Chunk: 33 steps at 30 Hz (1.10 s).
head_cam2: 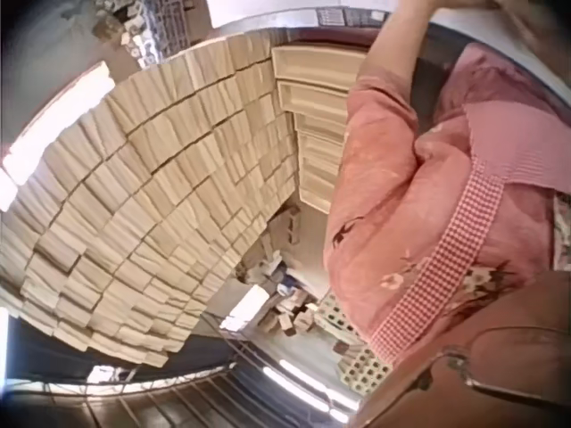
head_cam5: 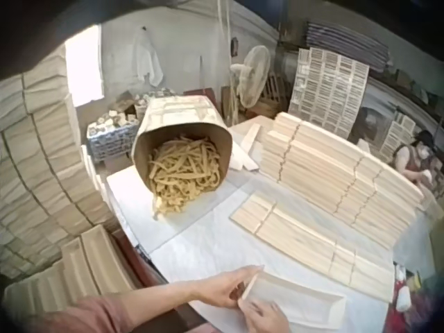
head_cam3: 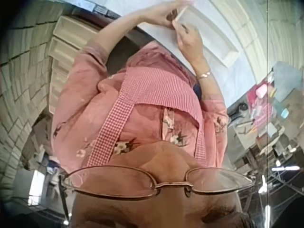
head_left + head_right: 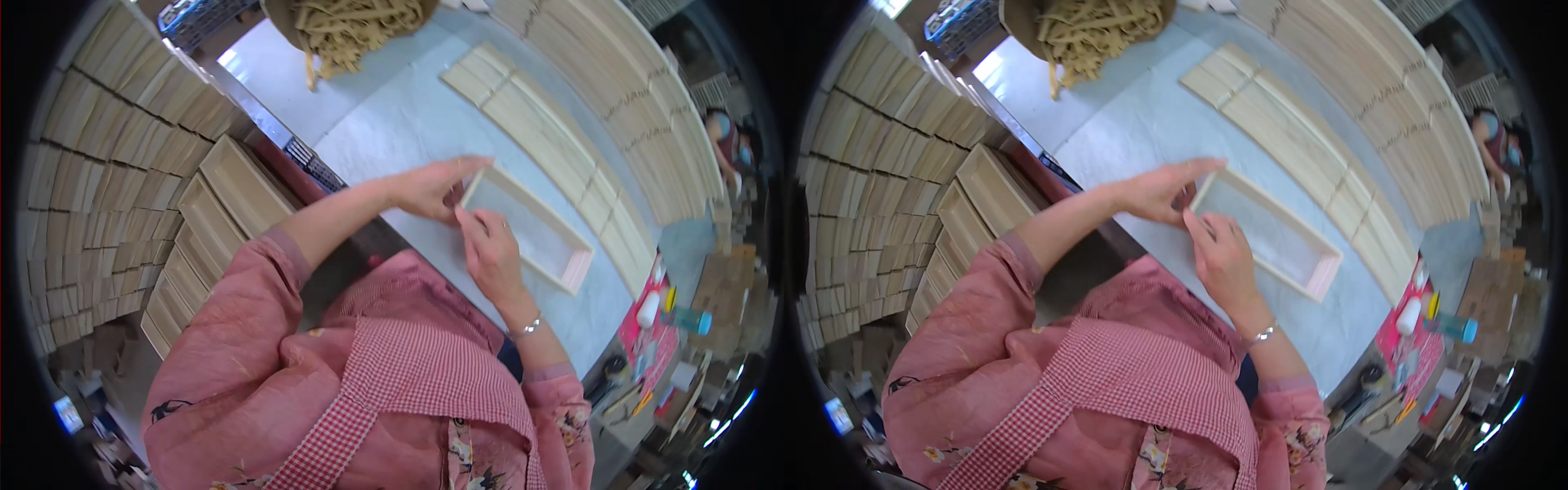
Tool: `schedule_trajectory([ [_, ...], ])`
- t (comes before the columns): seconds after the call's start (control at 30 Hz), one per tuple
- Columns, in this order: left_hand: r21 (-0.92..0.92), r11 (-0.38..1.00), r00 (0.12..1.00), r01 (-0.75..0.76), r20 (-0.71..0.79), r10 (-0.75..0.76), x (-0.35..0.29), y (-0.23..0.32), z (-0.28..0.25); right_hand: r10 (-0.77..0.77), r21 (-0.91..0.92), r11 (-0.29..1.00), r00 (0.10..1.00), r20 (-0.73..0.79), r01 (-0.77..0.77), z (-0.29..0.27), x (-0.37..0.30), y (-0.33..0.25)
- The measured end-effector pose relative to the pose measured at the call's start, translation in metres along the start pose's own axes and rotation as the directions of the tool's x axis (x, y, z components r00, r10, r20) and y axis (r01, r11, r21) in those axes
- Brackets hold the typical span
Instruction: Assemble wooden box components by applying glue and using a pneumatic nail gun to secure the parts.
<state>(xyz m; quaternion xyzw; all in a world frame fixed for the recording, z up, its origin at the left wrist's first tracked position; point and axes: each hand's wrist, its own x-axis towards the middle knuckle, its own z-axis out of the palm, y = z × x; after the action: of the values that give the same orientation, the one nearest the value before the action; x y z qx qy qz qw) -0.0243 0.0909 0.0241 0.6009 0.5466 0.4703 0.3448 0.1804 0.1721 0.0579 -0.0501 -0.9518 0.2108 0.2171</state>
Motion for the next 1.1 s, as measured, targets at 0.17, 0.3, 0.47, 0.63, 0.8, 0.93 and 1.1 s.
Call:
schedule_trajectory([
  [0.17,-0.078,0.991,0.992,-0.112,-0.06,0.108,-0.003,-0.005,0.004,-0.001,0.057,0.998,0.995,0.095,-0.004,-0.007,0.004,0.003],
  [0.3,-0.136,0.984,0.989,-0.118,-0.1,0.105,-0.005,-0.014,0.009,-0.079,0.052,0.996,0.994,0.074,0.075,-0.012,0.047,-0.001],
  [0.47,-0.124,0.991,0.998,0.047,0.053,-0.041,-0.006,-0.005,-0.006,-0.236,0.189,0.956,0.971,0.043,0.224,0.033,0.177,0.012],
  [0.63,-0.126,0.992,0.999,0.007,0.036,-0.002,-0.001,-0.012,0.006,-0.108,0.134,0.986,0.994,0.025,0.104,0.156,0.279,0.034],
  [0.8,-0.093,0.995,0.999,0.024,0.043,-0.02,-0.004,-0.016,0.002,0.066,0.149,0.985,0.99,0.126,-0.084,0.186,0.302,0.04],
  [0.93,-0.071,0.996,0.997,0.05,0.063,-0.046,-0.001,-0.013,0.001,0.17,0.185,0.956,0.942,0.289,-0.229,0.143,0.279,0.048],
  [1.1,-0.084,0.996,1.0,0.031,0.01,-0.03,-0.007,0.003,-0.002,0.243,0.276,0.9,0.914,0.324,-0.337,0.061,0.214,0.04],
])
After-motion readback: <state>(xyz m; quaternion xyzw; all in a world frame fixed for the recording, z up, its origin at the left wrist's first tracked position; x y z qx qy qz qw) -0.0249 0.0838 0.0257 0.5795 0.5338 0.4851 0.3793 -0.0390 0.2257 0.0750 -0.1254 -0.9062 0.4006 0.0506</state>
